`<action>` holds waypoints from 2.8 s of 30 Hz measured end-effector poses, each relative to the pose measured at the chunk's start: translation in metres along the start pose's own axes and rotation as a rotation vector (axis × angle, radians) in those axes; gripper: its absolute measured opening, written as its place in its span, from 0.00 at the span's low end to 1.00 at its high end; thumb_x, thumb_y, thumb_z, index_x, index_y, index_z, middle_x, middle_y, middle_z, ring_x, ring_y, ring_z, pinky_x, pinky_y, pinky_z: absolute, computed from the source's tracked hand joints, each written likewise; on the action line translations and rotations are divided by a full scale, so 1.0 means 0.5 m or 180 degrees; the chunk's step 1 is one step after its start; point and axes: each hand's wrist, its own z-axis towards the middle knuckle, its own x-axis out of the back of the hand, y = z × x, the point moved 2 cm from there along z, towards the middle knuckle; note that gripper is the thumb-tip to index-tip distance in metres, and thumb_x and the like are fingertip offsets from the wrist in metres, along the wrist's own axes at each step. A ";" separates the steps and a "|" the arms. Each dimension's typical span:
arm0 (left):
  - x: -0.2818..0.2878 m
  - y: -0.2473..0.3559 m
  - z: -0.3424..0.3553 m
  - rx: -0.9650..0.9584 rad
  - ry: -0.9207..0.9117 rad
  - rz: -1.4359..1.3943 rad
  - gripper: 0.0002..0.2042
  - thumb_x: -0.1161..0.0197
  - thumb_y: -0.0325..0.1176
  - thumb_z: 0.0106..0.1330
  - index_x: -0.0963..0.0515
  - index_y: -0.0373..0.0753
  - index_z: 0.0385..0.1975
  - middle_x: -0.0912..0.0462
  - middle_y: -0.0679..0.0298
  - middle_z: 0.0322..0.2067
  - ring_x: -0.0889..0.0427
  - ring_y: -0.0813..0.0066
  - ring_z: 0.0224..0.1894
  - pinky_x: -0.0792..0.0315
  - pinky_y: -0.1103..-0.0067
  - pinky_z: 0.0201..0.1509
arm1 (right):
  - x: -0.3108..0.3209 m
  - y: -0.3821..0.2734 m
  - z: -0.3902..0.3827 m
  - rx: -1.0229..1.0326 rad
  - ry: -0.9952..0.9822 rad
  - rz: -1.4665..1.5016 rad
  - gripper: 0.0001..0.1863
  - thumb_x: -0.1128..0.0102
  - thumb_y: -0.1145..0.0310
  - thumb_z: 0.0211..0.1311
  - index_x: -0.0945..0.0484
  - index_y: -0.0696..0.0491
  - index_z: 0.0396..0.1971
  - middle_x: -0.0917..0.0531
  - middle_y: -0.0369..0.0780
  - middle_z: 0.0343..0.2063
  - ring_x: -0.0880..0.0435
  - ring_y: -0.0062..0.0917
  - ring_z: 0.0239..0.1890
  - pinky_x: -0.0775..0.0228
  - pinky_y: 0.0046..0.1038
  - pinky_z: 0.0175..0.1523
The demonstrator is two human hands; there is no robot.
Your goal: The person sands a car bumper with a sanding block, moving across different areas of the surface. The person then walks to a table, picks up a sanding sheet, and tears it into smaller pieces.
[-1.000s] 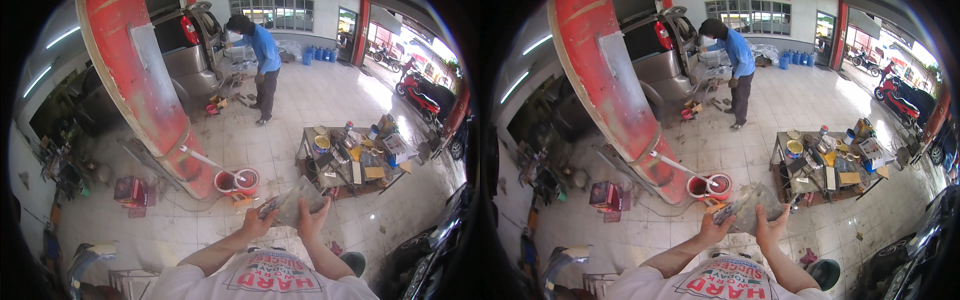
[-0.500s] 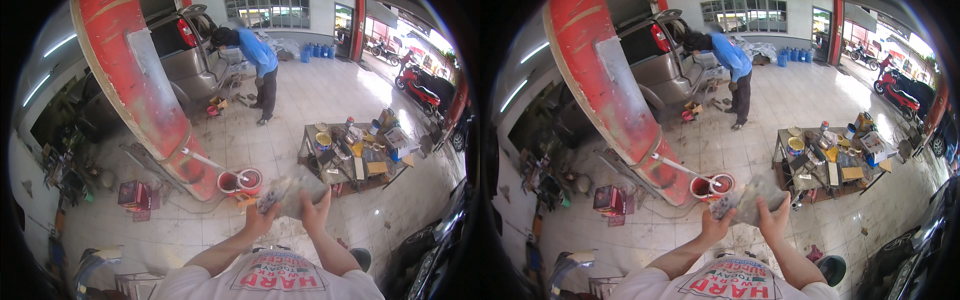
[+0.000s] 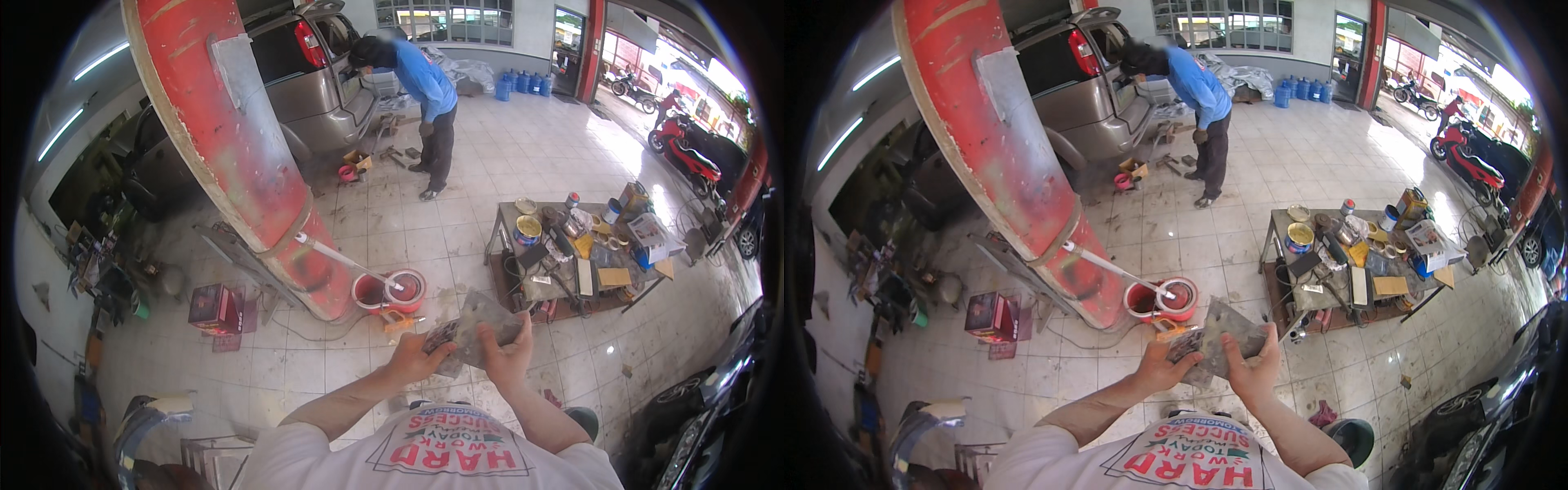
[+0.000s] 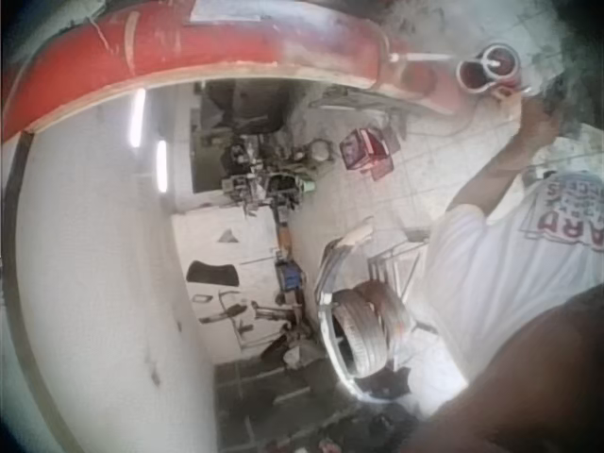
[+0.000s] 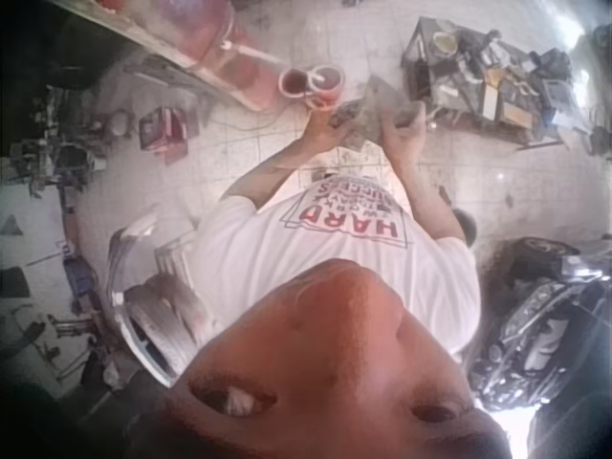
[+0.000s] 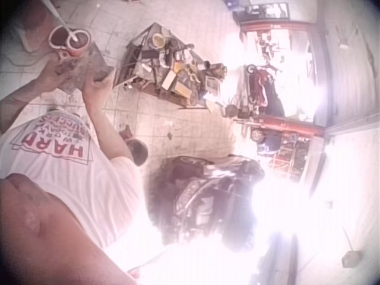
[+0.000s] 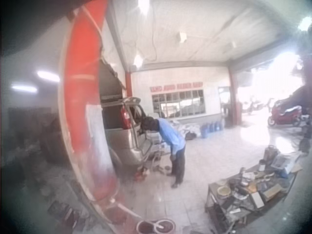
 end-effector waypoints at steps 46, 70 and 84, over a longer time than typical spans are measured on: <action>-0.088 -0.216 -0.043 0.2434 0.2291 -0.3660 0.23 0.45 0.42 0.78 0.34 0.34 0.65 0.22 0.52 0.59 0.19 0.55 0.59 0.23 0.58 0.62 | 0.053 0.257 -0.032 -0.1052 -0.0984 -0.0732 0.19 0.35 0.71 0.53 0.17 0.60 0.46 0.11 0.43 0.35 0.14 0.27 0.39 0.24 0.30 0.49; -0.175 0.004 -0.017 -0.1707 -0.1139 -0.0745 0.28 0.36 0.49 0.68 0.31 0.34 0.57 0.35 0.42 0.71 0.35 0.47 0.74 0.35 0.64 0.71 | 0.024 0.337 0.023 -0.2926 -0.1581 0.4661 0.25 0.52 0.40 0.68 0.27 0.49 0.44 0.25 0.41 0.33 0.28 0.31 0.30 0.29 0.32 0.29; -0.176 0.016 -0.026 -0.1546 -0.0635 -0.0676 0.28 0.35 0.21 0.53 0.29 0.33 0.57 0.26 0.40 0.65 0.18 0.42 0.57 0.23 0.67 0.58 | 0.024 0.417 0.002 -0.2758 -0.1025 0.4613 0.32 0.49 0.40 0.69 0.27 0.55 0.54 0.24 0.42 0.36 0.26 0.37 0.30 0.26 0.39 0.33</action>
